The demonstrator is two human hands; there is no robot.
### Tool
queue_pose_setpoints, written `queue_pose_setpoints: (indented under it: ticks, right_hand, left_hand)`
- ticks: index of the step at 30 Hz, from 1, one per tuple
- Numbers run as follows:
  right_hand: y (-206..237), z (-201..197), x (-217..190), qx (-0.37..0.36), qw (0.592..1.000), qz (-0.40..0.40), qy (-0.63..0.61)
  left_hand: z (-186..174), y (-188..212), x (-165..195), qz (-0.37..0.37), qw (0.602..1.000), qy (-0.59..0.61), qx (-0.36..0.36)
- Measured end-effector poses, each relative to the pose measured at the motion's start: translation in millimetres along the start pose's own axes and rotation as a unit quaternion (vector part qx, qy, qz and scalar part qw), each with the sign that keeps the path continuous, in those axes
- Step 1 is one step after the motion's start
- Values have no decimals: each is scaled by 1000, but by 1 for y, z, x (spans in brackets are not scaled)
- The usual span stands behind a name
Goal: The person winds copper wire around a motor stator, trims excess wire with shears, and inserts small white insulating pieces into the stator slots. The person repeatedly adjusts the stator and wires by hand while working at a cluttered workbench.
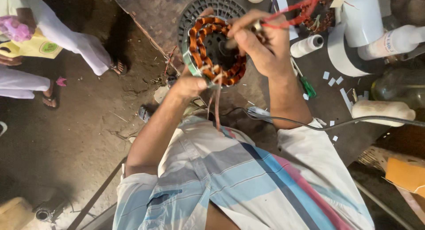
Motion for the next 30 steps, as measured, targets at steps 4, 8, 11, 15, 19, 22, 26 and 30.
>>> queue_pose_setpoints:
  ticks: [4, 8, 11, 15, 19, 22, 26, 30]
  right_hand:
    - [-34, -2, 4, 38, 993, -8, 110]
    - [-46, -12, 14, 53, 968, -51, 241]
    - [-49, -8, 22, 45, 969, -44, 240]
    - [-50, 12, 29, 62, 953, -31, 296]
    - [-52, 25, 30, 70, 939, -46, 334]
    - [-53, 28, 28, 71, 945, -38, 316]
    - [-52, 27, 26, 57, 945, -40, 319]
    - [-52, 23, 22, 34, 946, -14, 322]
  left_hand:
    - [-40, -28, 22, 87, 956, -277, -41]
    - [-53, -38, 31, 163, 807, -562, -83]
    - [-44, -40, 17, 165, 741, -648, -58]
    - [-34, -41, 7, 166, 718, -676, -4]
    - [-31, -42, 4, 156, 736, -658, 34]
    - [-33, -42, 3, 139, 755, -641, 26]
    - [-35, -38, -1, 124, 762, -633, 49]
    - [-36, -35, -1, 117, 767, -630, 41]
Point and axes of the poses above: each hand's wrist, its own y-axis away from the middle knuckle, its own z-axis out of the palm, x = y × z, the point moved 1 cm from there along -y, towards the middle knuckle, and after that the axes turned 11 degrees about z, right-handed, at the moved point
